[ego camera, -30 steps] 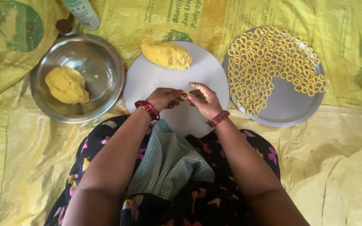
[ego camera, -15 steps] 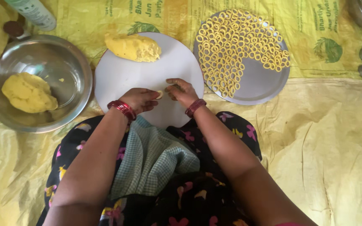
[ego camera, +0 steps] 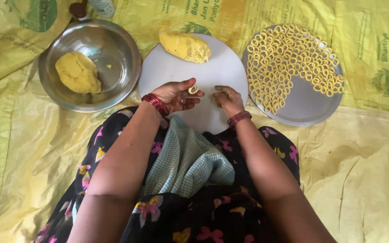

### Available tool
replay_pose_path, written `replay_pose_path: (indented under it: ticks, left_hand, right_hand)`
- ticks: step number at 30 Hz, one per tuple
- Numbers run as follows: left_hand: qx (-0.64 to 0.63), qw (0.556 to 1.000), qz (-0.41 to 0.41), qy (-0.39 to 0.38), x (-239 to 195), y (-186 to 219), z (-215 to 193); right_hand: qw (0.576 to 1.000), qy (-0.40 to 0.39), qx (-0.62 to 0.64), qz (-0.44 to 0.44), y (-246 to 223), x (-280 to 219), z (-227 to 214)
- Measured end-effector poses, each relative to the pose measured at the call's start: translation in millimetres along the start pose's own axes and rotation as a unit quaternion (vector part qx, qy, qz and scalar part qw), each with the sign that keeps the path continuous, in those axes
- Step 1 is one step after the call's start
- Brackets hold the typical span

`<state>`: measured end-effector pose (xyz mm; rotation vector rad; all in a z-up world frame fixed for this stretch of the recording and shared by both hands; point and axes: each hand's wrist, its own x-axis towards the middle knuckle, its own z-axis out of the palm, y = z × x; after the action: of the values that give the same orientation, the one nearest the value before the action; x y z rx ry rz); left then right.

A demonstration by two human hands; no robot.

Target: The person sits on the floor and repeatedly pinches small pieces of yellow dough, rolls them into thin strips, and joins the ends to form rings. The finished rings are placed on a metal tray to the right.

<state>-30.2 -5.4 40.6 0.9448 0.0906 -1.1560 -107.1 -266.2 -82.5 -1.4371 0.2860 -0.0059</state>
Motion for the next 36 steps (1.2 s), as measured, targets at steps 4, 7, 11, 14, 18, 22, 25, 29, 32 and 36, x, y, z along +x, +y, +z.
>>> replay_pose_path:
  ticks: [4, 7, 11, 14, 18, 22, 25, 29, 32, 36]
  left_hand:
    - [0.003, 1.0, 0.017, 0.014, -7.2, 2.4, 3.2]
    - [-0.03, 0.999, 0.019, 0.027, -8.0, 3.4, 4.1]
    - [0.0, 0.998, 0.049, -0.027, -10.7, 4.3, 0.0]
    - [0.036, 0.996, 0.074, -0.025, -10.6, 2.8, -3.5]
    - [0.044, 0.997, 0.068, 0.004, -3.3, -3.3, -5.9]
    - [0.059, 0.997, 0.044, 0.027, 6.1, -10.1, -7.7]
    - [0.067, 0.996, 0.03, 0.045, 11.7, -12.1, -8.5]
    - [0.131, 0.986, 0.022, 0.099, 25.6, -19.2, -4.9]
    - [0.27, 0.945, 0.044, 0.181, 35.2, -24.5, -1.3]
    - [0.398, 0.881, 0.123, 0.222, 44.0, -32.2, 4.8]
  right_hand:
    - [1.0, 0.011, -0.022, -0.003, 1.8, -0.3, -1.5]
    - [1.0, 0.011, 0.003, -0.002, 6.0, 0.7, -0.3]
    - [1.0, 0.011, 0.015, 0.008, 6.5, 0.9, -0.9]
    - [1.0, -0.002, 0.03, 0.001, -2.1, -2.3, 0.2]
    - [0.995, -0.063, 0.075, -0.006, -25.3, -10.4, 13.0]
    - [0.989, -0.124, 0.063, -0.057, -47.3, -26.5, 28.9]
    - [0.983, -0.159, 0.072, -0.054, -55.0, -33.5, 37.0]
    - [0.987, -0.129, 0.069, -0.064, -47.2, -31.4, 42.3]
    - [0.989, -0.111, 0.094, -0.035, -37.5, -24.5, 41.1]
    - [0.989, -0.087, 0.119, 0.011, -33.1, -17.3, 36.5]
